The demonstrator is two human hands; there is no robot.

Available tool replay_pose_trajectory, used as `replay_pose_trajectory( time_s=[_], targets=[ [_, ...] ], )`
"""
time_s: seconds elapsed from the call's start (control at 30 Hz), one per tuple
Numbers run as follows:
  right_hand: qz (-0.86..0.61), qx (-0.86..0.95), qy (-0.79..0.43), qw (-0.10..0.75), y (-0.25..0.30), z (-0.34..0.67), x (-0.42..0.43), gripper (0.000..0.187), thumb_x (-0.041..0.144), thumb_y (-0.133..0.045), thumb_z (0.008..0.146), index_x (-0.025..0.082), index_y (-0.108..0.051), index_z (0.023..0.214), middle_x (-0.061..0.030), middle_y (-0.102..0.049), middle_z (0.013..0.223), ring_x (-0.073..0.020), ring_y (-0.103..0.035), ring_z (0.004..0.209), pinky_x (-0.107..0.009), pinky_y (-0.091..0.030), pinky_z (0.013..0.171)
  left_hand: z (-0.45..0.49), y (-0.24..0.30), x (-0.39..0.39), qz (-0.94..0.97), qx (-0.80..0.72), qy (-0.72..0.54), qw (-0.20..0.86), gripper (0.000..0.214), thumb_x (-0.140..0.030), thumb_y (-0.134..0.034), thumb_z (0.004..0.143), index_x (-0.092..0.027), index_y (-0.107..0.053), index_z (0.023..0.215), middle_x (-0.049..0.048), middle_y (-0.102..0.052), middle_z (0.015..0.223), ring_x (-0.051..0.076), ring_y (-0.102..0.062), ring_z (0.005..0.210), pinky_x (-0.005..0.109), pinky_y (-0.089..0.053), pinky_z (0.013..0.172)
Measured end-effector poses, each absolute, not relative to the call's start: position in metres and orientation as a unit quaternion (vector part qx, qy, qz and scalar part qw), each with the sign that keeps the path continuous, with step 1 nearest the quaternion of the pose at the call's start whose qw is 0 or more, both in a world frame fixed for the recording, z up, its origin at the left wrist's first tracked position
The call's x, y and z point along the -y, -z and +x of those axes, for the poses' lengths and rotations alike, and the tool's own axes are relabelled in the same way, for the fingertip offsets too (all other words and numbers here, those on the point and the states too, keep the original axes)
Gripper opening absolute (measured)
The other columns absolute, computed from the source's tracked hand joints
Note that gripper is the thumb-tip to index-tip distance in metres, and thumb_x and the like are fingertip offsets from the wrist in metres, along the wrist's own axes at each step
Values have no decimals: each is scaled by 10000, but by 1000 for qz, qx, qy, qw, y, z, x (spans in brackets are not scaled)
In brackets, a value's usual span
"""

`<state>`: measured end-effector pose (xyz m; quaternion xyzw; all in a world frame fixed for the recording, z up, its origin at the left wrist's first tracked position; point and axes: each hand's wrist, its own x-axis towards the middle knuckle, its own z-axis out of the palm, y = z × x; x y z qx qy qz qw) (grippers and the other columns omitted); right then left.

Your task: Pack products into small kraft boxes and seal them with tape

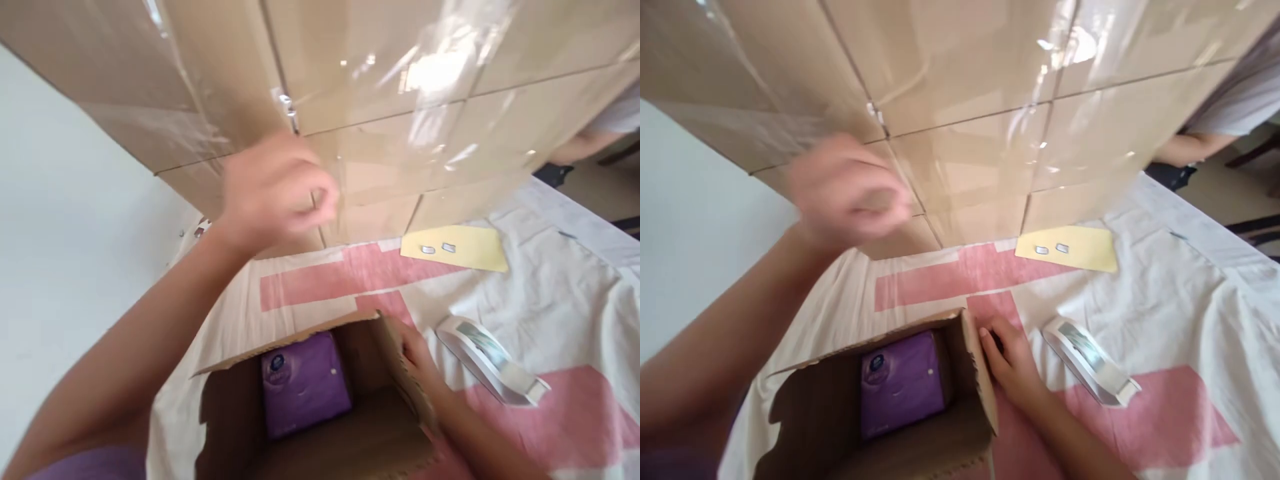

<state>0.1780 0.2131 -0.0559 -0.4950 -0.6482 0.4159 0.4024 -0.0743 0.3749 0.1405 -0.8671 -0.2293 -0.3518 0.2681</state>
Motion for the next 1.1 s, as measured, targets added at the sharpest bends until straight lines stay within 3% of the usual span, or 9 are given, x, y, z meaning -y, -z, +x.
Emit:
replay_pose_trajectory(
  time_s=[0.1,0.2,0.37,0.57,0.83,1.0,1.1],
  targets=[
    [-476,645,-440,405,60,180,-209,309,370,-457,1058,215,-570,816,-18,-626,778,-185,-591,736,-309,-463,673,40,-126,-387,-967,205,42,143,250,-255,-482,983,-226,-712,889,21,-687,865,195,-652,789,335,-471,713],
    [-459,651,-442,413,59,180,-211,221,280,-474,1040,210,-594,868,-30,-666,865,-190,-608,819,-324,-452,754,122,-76,-412,-968,224,-93,59,224,-182,-553,925,-216,-743,1037,55,-714,823,244,-698,864,376,-498,803],
    [-451,663,-423,422,57,184,-213,193,214,-534,999,212,-567,809,-20,-668,839,-184,-603,803,-324,-425,762,171,-14,-442,-943,287,-165,34,276,-163,-618,882,-185,-755,1120,109,-749,857,271,-726,896,358,-505,806],
    [-460,666,-410,419,61,184,-213,194,224,-538,999,209,-567,808,-24,-687,852,-189,-617,812,-325,-413,768,167,-10,-435,-914,358,-191,17,298,-249,-574,933,-234,-759,1166,101,-773,989,252,-730,865,316,-489,750],
    [-448,656,-415,444,62,184,-213,208,228,-533,999,206,-569,795,-15,-668,827,-173,-606,793,-301,-398,721,144,-88,-397,-890,448,-90,4,272,-324,-546,940,-259,-750,1108,28,-745,840,202,-682,758,286,-463,708],
    [-435,611,-451,484,66,182,-213,176,268,-528,999,213,-588,844,-5,-647,804,-169,-594,744,-298,-426,681,36,-163,-287,-832,538,131,-9,292,-519,-570,886,-269,-718,847,-17,-675,717,191,-624,675,381,-531,811],
    [-382,606,-433,548,54,186,-210,184,325,-517,1017,213,-660,983,-57,-672,977,-195,-639,873,-331,-501,762,-47,-161,-187,-658,671,332,78,284,-623,-598,865,-366,-716,892,-61,-708,853,263,-664,836,501,-541,959]
  ],
)
